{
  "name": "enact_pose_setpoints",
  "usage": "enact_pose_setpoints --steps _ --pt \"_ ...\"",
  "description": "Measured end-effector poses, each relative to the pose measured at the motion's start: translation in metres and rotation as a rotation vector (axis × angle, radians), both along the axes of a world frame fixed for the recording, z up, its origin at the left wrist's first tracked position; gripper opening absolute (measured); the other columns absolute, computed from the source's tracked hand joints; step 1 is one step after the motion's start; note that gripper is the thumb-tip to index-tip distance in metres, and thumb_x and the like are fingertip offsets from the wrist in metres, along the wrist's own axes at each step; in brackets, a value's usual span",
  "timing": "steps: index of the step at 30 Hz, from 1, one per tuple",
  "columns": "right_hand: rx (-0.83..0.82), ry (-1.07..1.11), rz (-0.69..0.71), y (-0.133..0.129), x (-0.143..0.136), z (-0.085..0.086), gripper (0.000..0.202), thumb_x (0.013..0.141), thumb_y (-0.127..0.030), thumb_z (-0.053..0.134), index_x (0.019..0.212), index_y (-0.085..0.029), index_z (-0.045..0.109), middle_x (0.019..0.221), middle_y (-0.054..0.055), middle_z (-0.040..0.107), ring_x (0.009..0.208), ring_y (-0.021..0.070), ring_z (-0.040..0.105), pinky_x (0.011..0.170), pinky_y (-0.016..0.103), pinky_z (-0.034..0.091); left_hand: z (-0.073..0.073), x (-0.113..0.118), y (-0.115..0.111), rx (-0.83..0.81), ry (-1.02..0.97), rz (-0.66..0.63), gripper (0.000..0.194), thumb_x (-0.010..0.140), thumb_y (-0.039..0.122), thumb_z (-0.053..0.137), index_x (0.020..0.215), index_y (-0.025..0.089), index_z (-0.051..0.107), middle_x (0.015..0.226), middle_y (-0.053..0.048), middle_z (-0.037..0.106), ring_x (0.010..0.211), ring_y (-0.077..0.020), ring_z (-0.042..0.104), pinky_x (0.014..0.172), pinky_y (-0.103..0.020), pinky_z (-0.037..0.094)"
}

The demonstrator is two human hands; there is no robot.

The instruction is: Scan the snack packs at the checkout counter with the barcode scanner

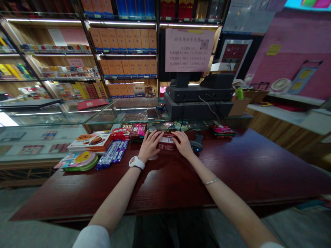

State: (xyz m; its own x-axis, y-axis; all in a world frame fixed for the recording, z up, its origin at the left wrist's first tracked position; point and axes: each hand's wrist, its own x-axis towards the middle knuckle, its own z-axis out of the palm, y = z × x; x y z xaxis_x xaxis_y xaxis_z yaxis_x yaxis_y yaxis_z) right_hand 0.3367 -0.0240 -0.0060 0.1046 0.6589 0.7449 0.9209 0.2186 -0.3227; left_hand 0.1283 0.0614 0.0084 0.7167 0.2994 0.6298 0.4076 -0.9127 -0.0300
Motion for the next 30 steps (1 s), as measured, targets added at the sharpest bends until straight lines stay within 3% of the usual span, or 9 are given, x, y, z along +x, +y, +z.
enact_pose_setpoints --steps 5,10,13,17,26,30 --pt "-0.037 -0.215 -0.025 -0.008 -0.002 0.005 0.070 0.089 -0.045 0.058 0.150 -0.020 0.033 0.157 0.015 0.031 0.146 0.0297 0.028 0.117 0.053 0.028 -0.001 0.000 0.004 -0.025 -0.069 0.030 0.081 0.073 0.028 0.069 0.147 0.022 0.038 0.144 -0.010 0.051 0.139 -0.0311 0.040 0.123 -0.053 0.014" --pt "-0.135 -0.348 -0.005 -0.011 -0.008 0.007 0.099 0.077 -0.053 0.072 0.155 -0.018 0.021 0.160 0.014 0.026 0.150 0.0335 0.013 0.120 0.056 0.019 0.006 -0.004 0.007 -0.106 -0.137 0.057 0.080 0.069 0.035 0.073 0.143 0.022 0.044 0.142 -0.010 0.053 0.135 -0.0315 0.044 0.123 -0.054 0.011" --pt "-0.153 -0.366 -0.028 -0.009 -0.006 0.004 0.095 0.078 -0.044 0.073 0.154 -0.017 0.023 0.159 0.013 0.030 0.150 0.0334 0.013 0.120 0.056 0.019 0.009 -0.006 0.008 -0.137 -0.134 0.044 0.078 0.068 0.036 0.073 0.140 0.024 0.046 0.140 -0.009 0.054 0.133 -0.0312 0.046 0.123 -0.056 0.006" --pt "-0.135 -0.377 -0.034 -0.007 -0.002 0.001 0.082 0.083 -0.033 0.066 0.153 -0.018 0.027 0.156 0.010 0.035 0.148 0.0295 0.023 0.120 0.053 0.019 0.009 -0.007 0.008 -0.188 -0.107 0.024 0.076 0.067 0.036 0.073 0.138 0.023 0.048 0.140 -0.009 0.054 0.132 -0.0302 0.046 0.122 -0.055 0.010" --pt "-0.057 -0.293 -0.011 -0.005 0.000 -0.004 0.066 0.084 -0.031 0.065 0.145 -0.019 0.043 0.149 0.012 0.047 0.141 0.0307 0.037 0.119 0.056 0.022 0.007 -0.006 0.009 -0.207 -0.117 0.017 0.064 0.067 0.036 0.075 0.127 0.022 0.058 0.139 -0.011 0.054 0.132 -0.0309 0.047 0.121 -0.056 0.014" --pt "-0.036 -0.191 0.038 -0.005 0.002 -0.004 0.063 0.081 -0.033 0.070 0.139 -0.021 0.049 0.148 0.014 0.047 0.141 0.0325 0.037 0.119 0.058 0.022 0.005 -0.006 0.011 -0.184 -0.123 0.007 0.058 0.067 0.037 0.075 0.121 0.023 0.062 0.138 -0.012 0.054 0.130 -0.0325 0.047 0.119 -0.059 0.017"
